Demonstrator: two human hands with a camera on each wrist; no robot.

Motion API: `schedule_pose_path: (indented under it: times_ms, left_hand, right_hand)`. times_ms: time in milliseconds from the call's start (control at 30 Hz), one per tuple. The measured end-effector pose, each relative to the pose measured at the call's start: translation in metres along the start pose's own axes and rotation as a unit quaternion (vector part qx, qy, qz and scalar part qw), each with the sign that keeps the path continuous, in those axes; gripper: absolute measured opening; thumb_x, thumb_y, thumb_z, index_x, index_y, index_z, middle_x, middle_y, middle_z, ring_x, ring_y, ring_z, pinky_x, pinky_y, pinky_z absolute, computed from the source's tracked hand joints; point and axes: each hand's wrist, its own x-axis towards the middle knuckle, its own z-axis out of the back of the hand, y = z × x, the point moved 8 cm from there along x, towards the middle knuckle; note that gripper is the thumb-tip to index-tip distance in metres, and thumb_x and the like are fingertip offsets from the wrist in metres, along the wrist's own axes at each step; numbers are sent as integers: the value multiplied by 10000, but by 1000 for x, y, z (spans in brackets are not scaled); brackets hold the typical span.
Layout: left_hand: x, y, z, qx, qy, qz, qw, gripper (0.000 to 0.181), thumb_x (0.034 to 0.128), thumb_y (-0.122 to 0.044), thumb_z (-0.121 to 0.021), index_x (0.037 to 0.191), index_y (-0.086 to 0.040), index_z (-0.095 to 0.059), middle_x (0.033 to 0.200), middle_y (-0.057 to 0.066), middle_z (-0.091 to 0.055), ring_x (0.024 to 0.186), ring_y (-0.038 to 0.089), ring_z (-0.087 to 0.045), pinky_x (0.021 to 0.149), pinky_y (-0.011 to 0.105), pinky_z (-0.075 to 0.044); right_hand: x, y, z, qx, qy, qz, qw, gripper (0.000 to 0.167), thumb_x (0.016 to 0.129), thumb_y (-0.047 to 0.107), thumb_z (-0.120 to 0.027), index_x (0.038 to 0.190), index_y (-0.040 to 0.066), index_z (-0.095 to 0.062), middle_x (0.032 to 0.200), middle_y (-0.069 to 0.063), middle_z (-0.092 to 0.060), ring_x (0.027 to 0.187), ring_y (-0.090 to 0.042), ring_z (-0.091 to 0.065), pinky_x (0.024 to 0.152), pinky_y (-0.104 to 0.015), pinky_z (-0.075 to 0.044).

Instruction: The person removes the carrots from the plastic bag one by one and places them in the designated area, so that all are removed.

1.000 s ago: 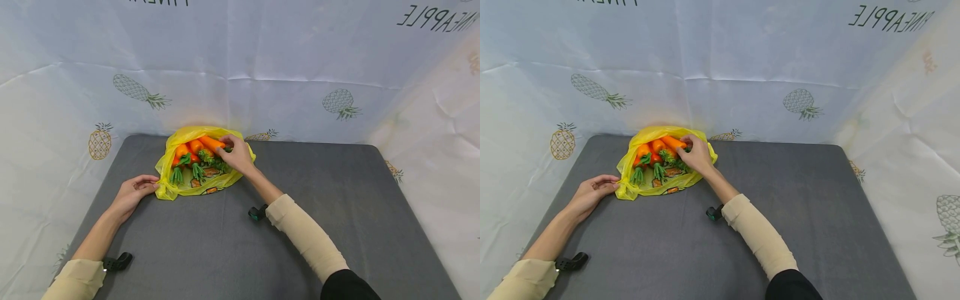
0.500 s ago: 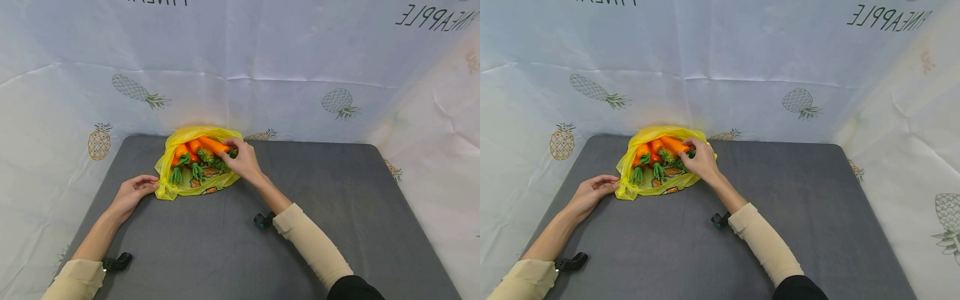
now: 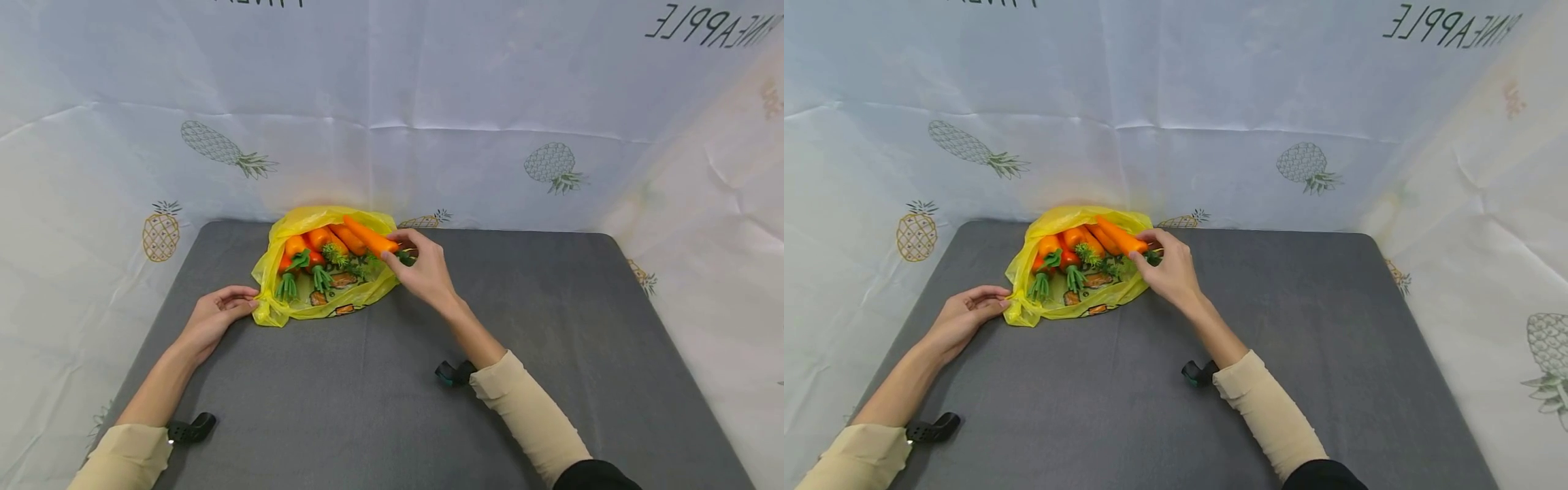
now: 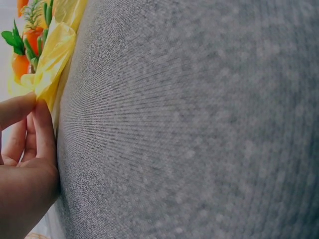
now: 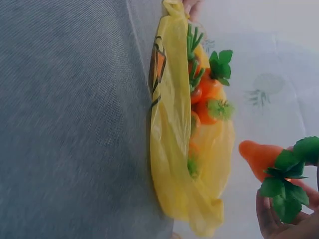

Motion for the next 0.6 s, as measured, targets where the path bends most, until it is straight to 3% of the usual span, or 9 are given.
schedule_pose_path:
  times_ms: [333,600]
  left_hand:
    - [0,0,1,-7,-1,-29,10000,317,1055,-236,-738,1313,-58,-687,1018,-193,-783,952,-32,-722,851,139,-573]
    - [0,2,2,82,-2,9,10000,325,1059,-234,-731,1327,-58,-676,1018,-208,-774,960,-36,-716,856,134,-568]
  right_hand:
    - [-11,-16,35,79,-555,-203,9982,373,983,180,-818,1332,77,-740,1291,-157,-756,1144,-342,-730,1013,-533,-603]
    - [-17,-41,56,28,-917,-594,9940,366,986,177,-813,1327,59,-746,1281,-177,-764,1128,-366,-734,1021,-550,-600]
